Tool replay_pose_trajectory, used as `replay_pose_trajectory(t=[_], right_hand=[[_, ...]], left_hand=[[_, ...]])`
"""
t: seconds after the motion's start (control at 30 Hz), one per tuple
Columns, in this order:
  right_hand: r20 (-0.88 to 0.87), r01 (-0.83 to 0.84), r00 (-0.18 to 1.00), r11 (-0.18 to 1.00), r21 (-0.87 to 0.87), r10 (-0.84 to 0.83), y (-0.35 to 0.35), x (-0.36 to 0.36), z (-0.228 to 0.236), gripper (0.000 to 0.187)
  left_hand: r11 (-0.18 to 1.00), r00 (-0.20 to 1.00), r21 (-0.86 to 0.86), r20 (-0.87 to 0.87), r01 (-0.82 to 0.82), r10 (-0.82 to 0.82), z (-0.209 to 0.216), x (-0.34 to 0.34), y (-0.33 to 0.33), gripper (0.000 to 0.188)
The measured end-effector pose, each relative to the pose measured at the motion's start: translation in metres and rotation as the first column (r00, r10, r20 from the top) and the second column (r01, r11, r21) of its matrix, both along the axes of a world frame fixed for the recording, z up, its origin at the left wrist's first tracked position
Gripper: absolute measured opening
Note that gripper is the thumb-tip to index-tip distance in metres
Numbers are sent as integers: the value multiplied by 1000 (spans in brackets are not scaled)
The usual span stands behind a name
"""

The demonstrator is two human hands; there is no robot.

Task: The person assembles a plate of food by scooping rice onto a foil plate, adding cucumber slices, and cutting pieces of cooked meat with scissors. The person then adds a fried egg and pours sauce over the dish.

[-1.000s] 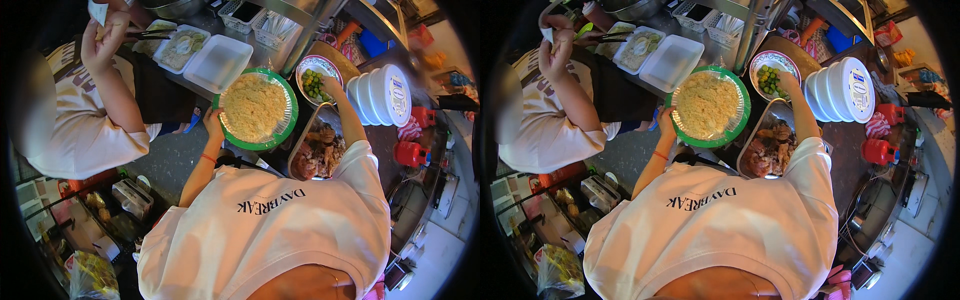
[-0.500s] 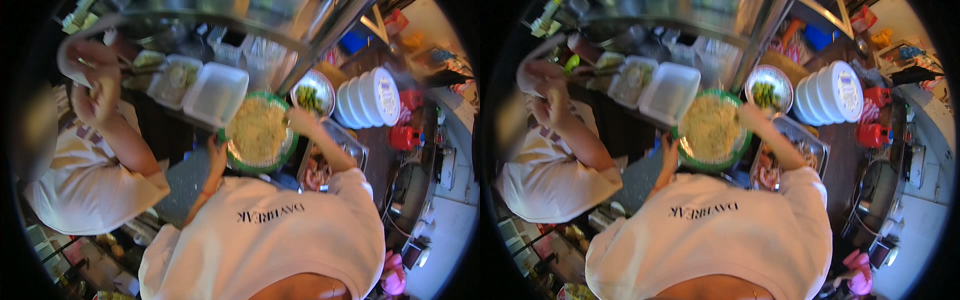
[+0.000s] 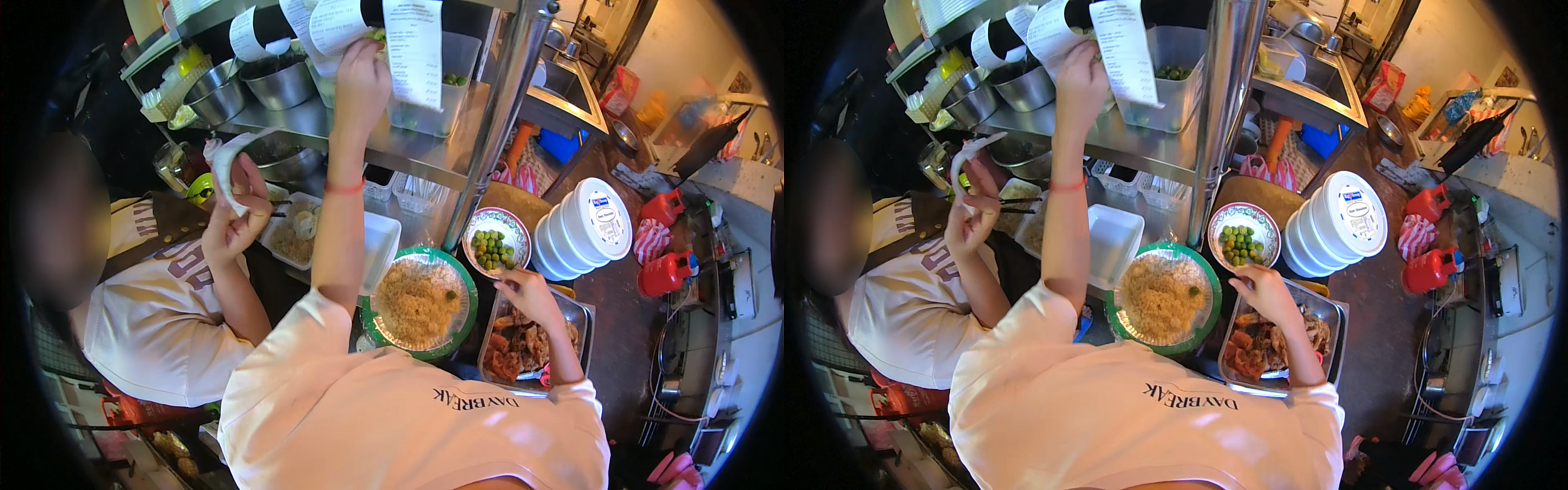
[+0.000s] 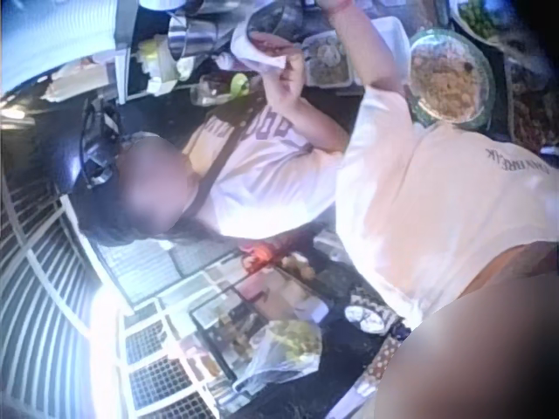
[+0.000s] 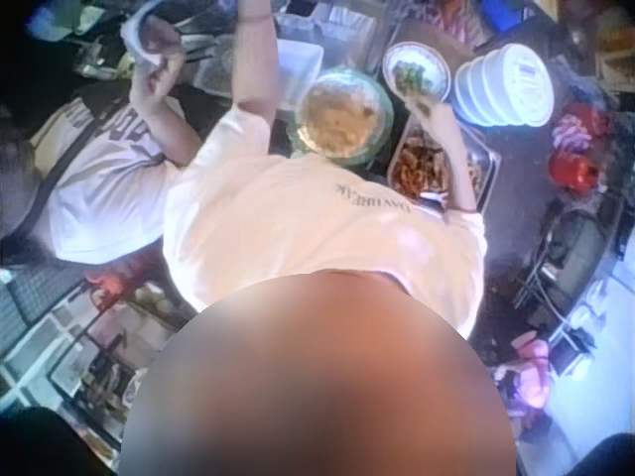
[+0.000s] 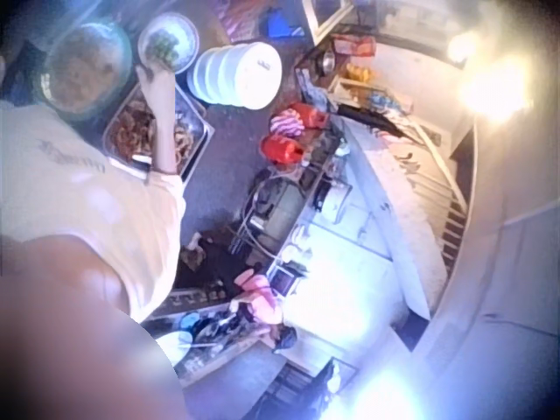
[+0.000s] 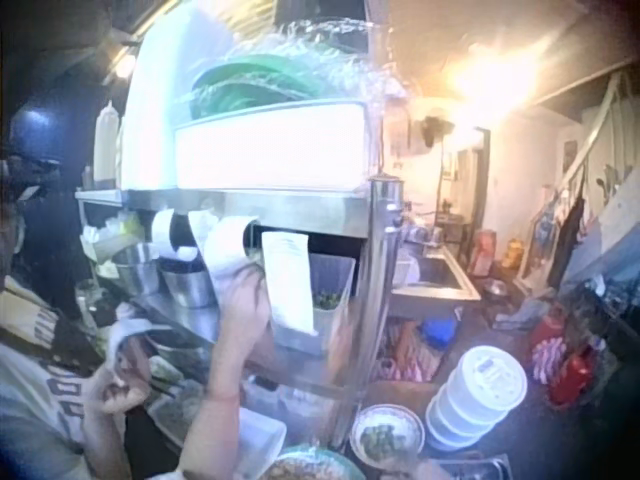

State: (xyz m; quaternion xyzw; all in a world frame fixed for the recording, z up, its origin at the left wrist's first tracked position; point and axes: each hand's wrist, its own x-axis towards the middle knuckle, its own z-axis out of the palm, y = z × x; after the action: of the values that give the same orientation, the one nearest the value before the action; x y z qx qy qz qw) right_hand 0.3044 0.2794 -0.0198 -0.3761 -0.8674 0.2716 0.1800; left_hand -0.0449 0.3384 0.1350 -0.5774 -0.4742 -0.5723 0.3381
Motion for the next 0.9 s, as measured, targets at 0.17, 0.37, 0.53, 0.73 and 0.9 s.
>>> replay_pose_trajectory(t=[0.17, 0.37, 0.53, 0.73, 0.9], right_hand=[[-114, 219, 969, 976, -1, -218, -28, 55, -10, 14], [-175, 386, 899, 915, -117, -401, -46, 97, -48, 16], [-217, 445, 852, 878, -177, -476, -44, 112, -69, 19], [-278, 337, 855, 877, -343, -438, -38, 102, -69, 20], [-258, 376, 861, 890, -257, -438, -49, 98, -62, 21]], left_hand=[[907, 999, -421, 33, -9, 25, 13, -35, 71, 19], [865, 988, -480, -25, -144, 151, -3, -38, 94, 19], [880, 965, -397, -68, -261, 255, -22, -23, 96, 19], [866, 921, -315, -94, -388, 379, -28, -26, 81, 20], [877, 910, -244, -89, -413, 404, -28, -27, 86, 20]])
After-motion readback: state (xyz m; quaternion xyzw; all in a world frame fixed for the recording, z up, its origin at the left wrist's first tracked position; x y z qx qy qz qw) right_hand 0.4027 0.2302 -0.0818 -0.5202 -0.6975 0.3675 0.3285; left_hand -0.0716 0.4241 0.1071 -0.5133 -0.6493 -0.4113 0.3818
